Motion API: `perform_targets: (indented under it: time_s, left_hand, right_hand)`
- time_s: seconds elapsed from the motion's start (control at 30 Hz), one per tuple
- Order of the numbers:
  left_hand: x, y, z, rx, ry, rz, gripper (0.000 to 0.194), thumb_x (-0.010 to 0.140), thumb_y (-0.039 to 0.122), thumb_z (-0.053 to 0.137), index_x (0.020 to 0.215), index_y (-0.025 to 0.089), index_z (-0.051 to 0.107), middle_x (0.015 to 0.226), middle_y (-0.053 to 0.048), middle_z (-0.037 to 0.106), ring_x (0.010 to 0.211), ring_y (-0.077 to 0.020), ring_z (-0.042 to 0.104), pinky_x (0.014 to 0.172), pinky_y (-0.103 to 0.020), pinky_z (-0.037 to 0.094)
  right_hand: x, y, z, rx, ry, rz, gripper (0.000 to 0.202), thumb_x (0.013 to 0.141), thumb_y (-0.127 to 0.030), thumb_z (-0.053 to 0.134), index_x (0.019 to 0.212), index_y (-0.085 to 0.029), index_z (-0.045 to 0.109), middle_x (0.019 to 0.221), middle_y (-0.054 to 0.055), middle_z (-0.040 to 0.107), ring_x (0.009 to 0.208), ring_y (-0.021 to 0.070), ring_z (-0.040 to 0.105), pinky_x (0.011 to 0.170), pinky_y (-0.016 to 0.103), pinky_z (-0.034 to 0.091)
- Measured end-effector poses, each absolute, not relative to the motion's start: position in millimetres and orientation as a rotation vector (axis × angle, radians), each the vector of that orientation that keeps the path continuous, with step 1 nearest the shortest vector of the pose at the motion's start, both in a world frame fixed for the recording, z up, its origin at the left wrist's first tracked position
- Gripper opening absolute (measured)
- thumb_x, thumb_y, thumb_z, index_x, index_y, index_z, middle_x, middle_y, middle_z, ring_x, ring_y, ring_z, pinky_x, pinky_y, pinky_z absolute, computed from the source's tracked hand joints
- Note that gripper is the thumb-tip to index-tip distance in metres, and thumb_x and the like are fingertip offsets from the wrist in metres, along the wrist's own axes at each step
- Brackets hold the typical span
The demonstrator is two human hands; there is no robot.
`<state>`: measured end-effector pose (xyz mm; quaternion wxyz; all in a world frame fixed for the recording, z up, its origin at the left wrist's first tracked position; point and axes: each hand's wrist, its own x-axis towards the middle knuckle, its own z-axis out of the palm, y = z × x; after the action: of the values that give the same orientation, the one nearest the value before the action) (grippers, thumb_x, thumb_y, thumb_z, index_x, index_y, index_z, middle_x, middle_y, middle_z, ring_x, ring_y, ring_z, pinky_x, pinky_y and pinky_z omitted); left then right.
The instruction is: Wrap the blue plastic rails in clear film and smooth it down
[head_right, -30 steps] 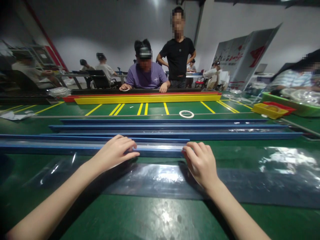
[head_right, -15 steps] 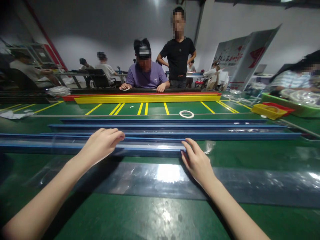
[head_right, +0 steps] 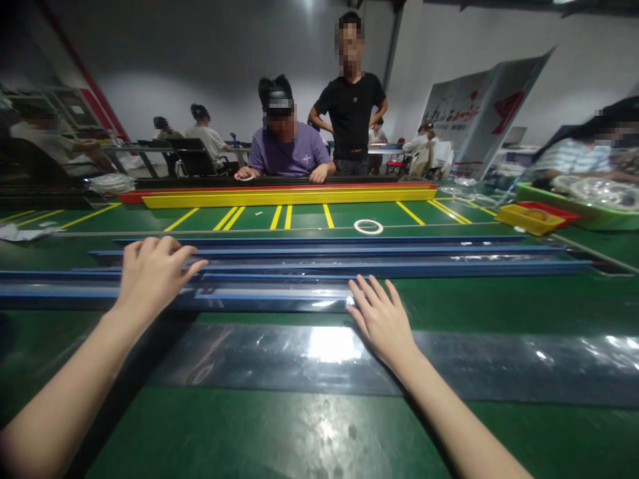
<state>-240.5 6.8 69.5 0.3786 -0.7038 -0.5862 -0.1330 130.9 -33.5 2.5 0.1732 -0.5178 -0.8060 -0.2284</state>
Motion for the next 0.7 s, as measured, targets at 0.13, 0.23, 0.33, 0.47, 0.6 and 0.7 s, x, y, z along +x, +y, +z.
perform_targets:
  time_s: [0.13, 0.23, 0.33, 0.47, 0.6, 0.7]
  left_hand:
    - [-247, 8, 62, -1.820, -1.486, -0.293, 0.019, 0.080, 0.029, 0.043, 0.078, 0.019, 0.059, 0.096, -0.013, 0.056, 0.094, -0.0301, 0.046, 0.073, -0.042, 0.035]
    - [-237, 8, 58, -1.883, -1.472, -0.322, 0.022, 0.082, 0.027, 0.040, 0.078, 0.018, 0.060, 0.094, -0.011, 0.059, 0.093, -0.0280, 0.048, 0.074, -0.041, 0.035]
    - [-217, 7, 58, -1.961, -1.405, -0.380, 0.022, 0.083, 0.027, 0.040, 0.077, 0.018, 0.060, 0.086, -0.008, 0.061, 0.086, -0.0239, 0.051, 0.072, -0.037, 0.036]
    - [-183, -1, 53, -2.116, -1.265, -0.449, 0.023, 0.084, 0.027, 0.039, 0.078, 0.018, 0.060, 0.080, -0.005, 0.062, 0.083, -0.0210, 0.054, 0.073, -0.036, 0.037]
    - [-154, -13, 33, -2.305, -1.045, -0.544, 0.021, 0.083, 0.023, 0.040, 0.086, 0.016, 0.060, 0.088, -0.006, 0.063, 0.087, -0.0198, 0.055, 0.077, -0.034, 0.039]
    - [-142, -20, 15, -2.409, -0.827, -0.599, 0.025, 0.082, 0.018, 0.041, 0.100, 0.014, 0.057, 0.101, -0.009, 0.061, 0.098, -0.0205, 0.052, 0.082, -0.034, 0.039]
  right_hand:
    - [131, -35, 7, -1.506, -2.163, -0.654, 0.038, 0.085, -0.033, 0.039, 0.115, -0.013, 0.051, 0.117, 0.010, 0.056, 0.111, 0.0221, 0.046, 0.096, 0.039, 0.029]
    - [133, -37, 10, -1.530, -2.082, -0.651, 0.030, 0.085, -0.032, 0.040, 0.099, -0.013, 0.059, 0.103, 0.009, 0.062, 0.097, 0.0203, 0.054, 0.088, 0.034, 0.036]
    - [133, -36, 9, -1.482, -2.056, -0.659, 0.027, 0.084, -0.032, 0.042, 0.089, -0.014, 0.062, 0.094, 0.008, 0.065, 0.089, 0.0189, 0.056, 0.080, 0.031, 0.041]
    - [129, -34, 4, -1.348, -2.146, -0.647, 0.030, 0.083, -0.034, 0.044, 0.095, -0.013, 0.062, 0.098, 0.009, 0.064, 0.093, 0.0205, 0.055, 0.082, 0.034, 0.042]
    - [126, -33, 1, -1.228, -2.321, -0.545, 0.037, 0.084, -0.033, 0.041, 0.113, -0.015, 0.053, 0.115, 0.009, 0.057, 0.107, 0.0212, 0.049, 0.089, 0.038, 0.041]
    - [126, -32, 0, -1.179, -2.401, -0.469, 0.042, 0.085, -0.032, 0.040, 0.123, -0.016, 0.045, 0.124, 0.008, 0.050, 0.116, 0.0210, 0.042, 0.094, 0.039, 0.039]
